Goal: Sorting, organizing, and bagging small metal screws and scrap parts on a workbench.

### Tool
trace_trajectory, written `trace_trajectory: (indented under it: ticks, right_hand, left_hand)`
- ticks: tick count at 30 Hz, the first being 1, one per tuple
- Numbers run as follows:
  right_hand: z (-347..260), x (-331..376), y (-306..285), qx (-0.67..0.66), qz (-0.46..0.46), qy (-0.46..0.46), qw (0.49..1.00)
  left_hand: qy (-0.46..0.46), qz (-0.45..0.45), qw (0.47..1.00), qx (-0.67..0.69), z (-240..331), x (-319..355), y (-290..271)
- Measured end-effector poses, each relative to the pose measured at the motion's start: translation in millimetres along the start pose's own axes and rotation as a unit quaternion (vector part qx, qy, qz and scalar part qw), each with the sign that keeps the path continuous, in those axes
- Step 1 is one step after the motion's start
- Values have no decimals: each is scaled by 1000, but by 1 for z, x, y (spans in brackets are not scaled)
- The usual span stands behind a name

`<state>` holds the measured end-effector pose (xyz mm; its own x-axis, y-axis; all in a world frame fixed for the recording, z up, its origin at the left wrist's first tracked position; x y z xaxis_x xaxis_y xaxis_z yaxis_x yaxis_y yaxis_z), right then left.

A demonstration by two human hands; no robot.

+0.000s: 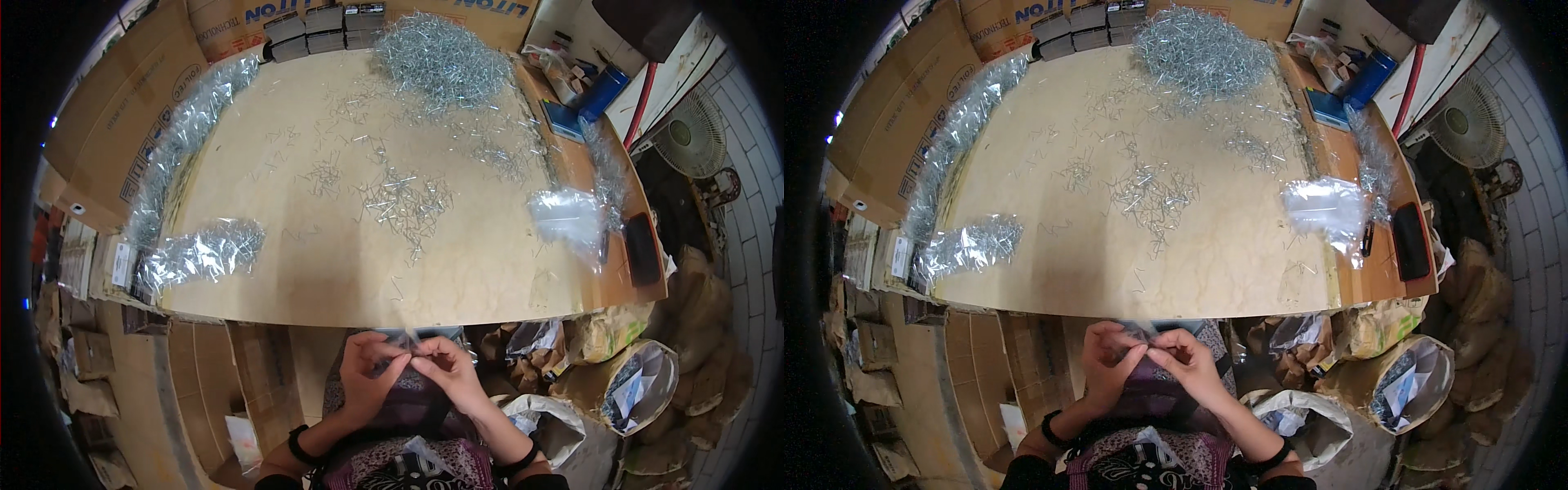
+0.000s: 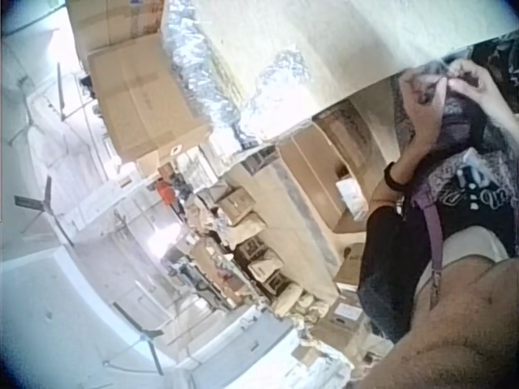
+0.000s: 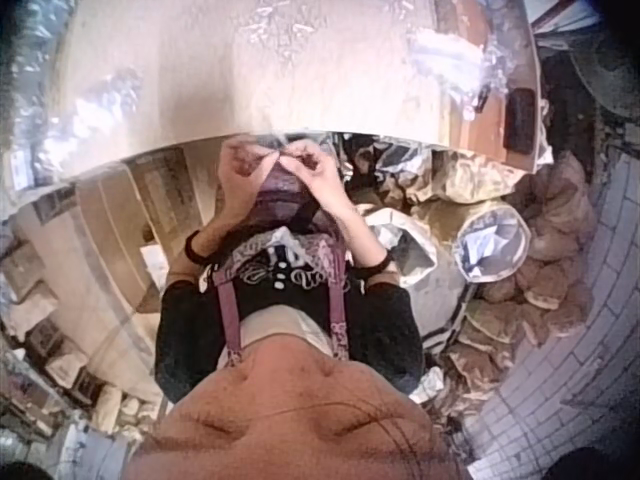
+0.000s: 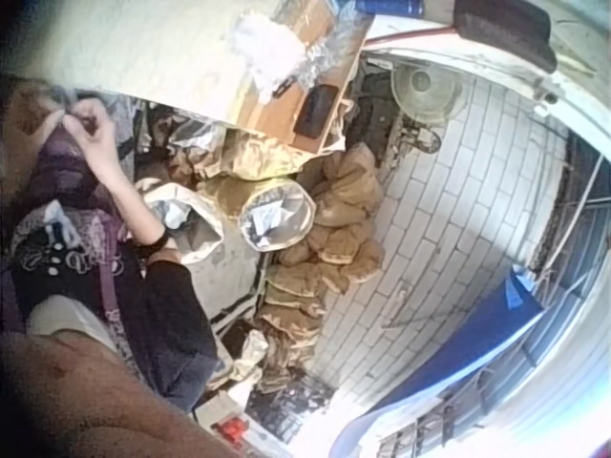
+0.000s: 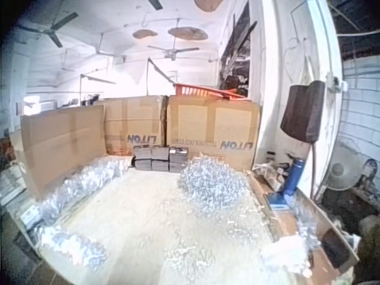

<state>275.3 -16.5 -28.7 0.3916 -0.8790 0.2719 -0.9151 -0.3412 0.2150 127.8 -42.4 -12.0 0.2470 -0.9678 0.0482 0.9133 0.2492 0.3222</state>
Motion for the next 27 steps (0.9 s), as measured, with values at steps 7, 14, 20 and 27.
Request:
trace_trajectory:
  ticks: [7,14,20,27]
  right_hand:
    - [-20,2,-17,248,25,-135,959]
    - [-8,7,-19,380,-50,-166,908]
    - [23,17,-31,169,-46,44,984]
    - [69,18,-41,106,-88,86,987]
  left_hand:
    - [-144,-158,977,16,-8,-2,-12]
    - [20,-299,877,-376,-10,0,-17]
    - [-146,-272,932,-189,-21,4,-11]
    - [-308,-289,897,-132,-49,7,-33]
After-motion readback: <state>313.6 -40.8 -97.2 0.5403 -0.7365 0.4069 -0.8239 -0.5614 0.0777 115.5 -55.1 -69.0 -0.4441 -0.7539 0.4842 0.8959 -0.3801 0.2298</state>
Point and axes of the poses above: each hand's wrist, its own x-axis away from the middle knuckle, its own y-axis out of the palm, z = x × y, the point moved 3 cm from there along -x, towards the middle knuckle, and after that the axes turned 9 degrees about x, right-handed, at the moved point
